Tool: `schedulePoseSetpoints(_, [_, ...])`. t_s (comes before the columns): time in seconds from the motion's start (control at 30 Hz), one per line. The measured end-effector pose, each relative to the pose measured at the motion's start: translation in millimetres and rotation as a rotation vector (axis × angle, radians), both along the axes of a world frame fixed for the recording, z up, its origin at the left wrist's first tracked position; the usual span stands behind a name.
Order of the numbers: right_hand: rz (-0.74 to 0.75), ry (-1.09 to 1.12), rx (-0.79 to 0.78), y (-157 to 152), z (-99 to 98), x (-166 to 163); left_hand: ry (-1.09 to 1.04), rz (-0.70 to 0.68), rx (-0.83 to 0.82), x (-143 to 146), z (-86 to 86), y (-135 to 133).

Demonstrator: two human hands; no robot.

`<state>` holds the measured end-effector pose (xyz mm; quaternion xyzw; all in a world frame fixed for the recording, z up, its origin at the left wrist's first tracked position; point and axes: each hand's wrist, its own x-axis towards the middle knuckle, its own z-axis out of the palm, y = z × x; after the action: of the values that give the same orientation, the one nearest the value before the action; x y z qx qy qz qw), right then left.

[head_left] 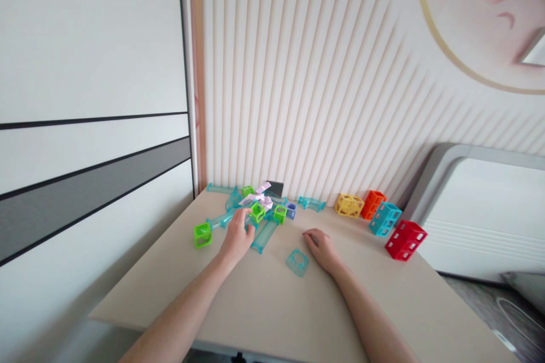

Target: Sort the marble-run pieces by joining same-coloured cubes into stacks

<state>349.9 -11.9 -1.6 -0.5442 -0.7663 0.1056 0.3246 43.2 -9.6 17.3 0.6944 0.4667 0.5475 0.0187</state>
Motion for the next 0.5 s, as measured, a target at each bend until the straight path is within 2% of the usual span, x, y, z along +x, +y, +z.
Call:
schedulePoseSetpoints(0.3, [0.006,-0.02,-0.008,0,0.8,-1,-0.061,0.005,0.149,-1,20.0,-10])
schedulePoseSetpoints(0.5, [0.008,-0.025,-0.016,0,0.8,-1,-0.042,-0.009,0.188,0,23.9,-16])
